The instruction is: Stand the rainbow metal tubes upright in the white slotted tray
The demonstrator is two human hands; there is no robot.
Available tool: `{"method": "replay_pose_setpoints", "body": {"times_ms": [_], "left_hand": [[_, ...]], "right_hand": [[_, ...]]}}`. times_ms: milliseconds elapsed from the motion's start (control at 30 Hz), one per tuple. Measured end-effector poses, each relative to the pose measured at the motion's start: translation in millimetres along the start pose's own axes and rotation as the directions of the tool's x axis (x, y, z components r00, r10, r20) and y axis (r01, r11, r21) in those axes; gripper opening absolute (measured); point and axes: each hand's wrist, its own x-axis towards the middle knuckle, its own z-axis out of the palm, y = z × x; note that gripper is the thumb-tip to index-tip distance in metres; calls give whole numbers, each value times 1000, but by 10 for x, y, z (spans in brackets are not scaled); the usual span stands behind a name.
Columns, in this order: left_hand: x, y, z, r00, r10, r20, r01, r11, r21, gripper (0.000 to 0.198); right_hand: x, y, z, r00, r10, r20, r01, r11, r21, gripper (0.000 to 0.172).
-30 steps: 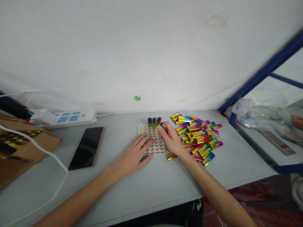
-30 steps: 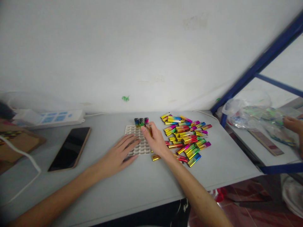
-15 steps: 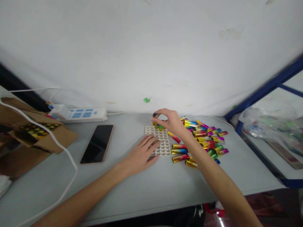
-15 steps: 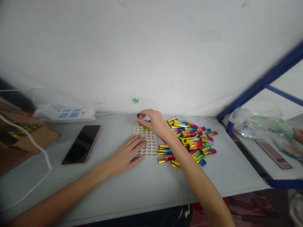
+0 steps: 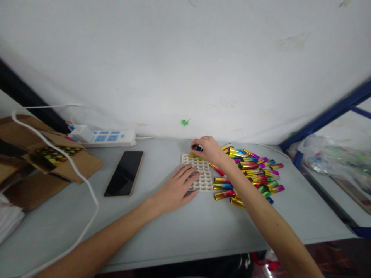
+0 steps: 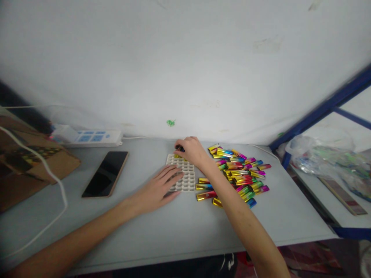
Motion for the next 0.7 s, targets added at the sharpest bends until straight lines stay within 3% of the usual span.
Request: {"method": "replay_pose_setpoints", "body": {"times_ms": [200,333,500,700], "left_hand": [[-11,-28,23,1000,8,-1,-8,1000,-5,52],[-1,-28,6,1000,15,17,-15,1000,13,52],[9,-25,-2,1000,17,20,-18,999,27,51],[6,-45,4,1000,18,17,-18,1000,9,51]], "right_hand": [[71,73,30,1000,17,-10,-17,1000,19,10],[115,112,41,998,13,64,-19,995,99,9],[114,58,75,996,35,80,-37,999,22,11],[83,-3,40,997,37,67,-33,998,-60,56]]}}
